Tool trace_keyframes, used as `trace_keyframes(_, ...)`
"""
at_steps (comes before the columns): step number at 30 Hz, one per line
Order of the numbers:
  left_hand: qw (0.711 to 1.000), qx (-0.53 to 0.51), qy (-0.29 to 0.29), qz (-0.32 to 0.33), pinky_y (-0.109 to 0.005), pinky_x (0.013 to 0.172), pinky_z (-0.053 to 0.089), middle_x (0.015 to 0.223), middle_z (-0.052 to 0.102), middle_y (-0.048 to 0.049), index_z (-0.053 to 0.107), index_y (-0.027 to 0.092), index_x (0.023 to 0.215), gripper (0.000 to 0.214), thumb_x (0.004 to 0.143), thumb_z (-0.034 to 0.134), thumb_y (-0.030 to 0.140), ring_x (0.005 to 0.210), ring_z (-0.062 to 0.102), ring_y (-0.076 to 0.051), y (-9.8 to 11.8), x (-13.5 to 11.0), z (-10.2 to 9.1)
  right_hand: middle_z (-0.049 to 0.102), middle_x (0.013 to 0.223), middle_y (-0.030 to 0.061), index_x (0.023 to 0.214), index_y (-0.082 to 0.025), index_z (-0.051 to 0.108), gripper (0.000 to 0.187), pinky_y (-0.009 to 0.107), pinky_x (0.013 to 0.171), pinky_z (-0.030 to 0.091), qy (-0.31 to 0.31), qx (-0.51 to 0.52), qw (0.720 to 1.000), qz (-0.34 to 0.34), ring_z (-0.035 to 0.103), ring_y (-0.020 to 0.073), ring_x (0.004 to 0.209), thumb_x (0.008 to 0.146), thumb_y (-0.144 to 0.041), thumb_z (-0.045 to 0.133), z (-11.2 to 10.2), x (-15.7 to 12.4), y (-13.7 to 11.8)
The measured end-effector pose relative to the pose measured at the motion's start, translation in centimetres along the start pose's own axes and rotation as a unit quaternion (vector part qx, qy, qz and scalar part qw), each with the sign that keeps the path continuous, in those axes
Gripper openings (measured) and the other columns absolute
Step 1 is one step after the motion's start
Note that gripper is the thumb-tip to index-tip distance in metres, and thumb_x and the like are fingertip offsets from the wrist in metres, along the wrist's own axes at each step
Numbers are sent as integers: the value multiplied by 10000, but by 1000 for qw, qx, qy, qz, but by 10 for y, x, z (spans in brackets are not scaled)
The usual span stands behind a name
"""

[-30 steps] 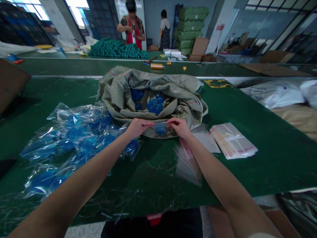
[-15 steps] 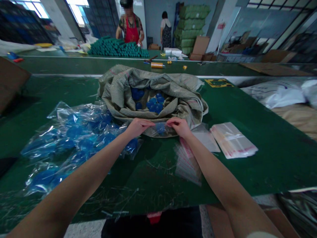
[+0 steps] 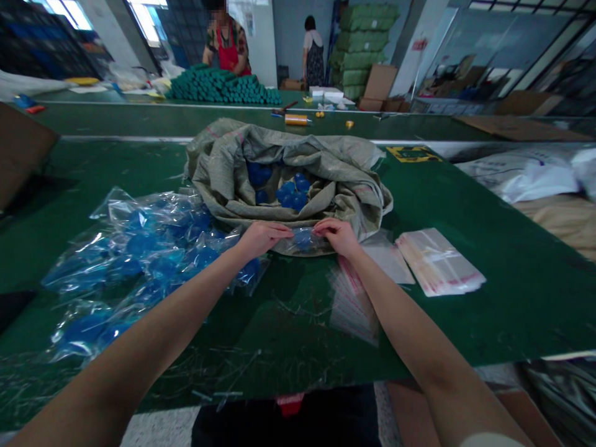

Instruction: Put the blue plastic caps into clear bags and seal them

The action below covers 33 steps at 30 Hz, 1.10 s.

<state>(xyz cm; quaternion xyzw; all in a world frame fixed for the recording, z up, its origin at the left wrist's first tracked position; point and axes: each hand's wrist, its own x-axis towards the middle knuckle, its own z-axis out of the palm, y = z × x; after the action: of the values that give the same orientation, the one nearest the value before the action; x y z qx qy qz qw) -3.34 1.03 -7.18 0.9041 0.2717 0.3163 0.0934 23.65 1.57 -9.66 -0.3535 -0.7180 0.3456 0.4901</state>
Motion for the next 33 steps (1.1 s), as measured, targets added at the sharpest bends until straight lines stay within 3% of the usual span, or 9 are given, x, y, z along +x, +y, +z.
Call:
trace_keyframes(11,998,50,-33,-8,-274,880,550,1161,716,-48,727,267,1141,382,889,476,127,1010,690,-175,4,-2,-2,691,894,46,772,-212,724,149,339,819,549,-1,-13,1000,26,649,163,812,772,-191,576,1,0,-4)
trace_keyframes(17,994,102,-47,3,-254,825,550,1147,719,-52,731,267,1132,380,905,459,130,966,695,-165,2,-4,-1,654,980,61,806,-196,716,159,348,739,565,-12,45,997,67,674,166,755,769,-192,561,2,0,0)
trace_keyframes(25,991,123,-53,-3,-229,812,540,1171,710,-34,719,292,1148,380,891,492,128,966,689,-148,1,-5,-1,641,1043,64,876,-200,720,154,354,874,533,-30,19,997,67,632,191,947,745,-277,695,0,-1,-6)
trace_keyframes(33,993,98,-56,-26,-275,873,542,1188,706,-43,729,263,1135,391,882,465,125,1023,682,-176,-1,-4,0,629,1078,74,921,-195,703,207,344,792,559,-49,-9,996,76,635,183,876,740,-294,710,-1,0,-5)
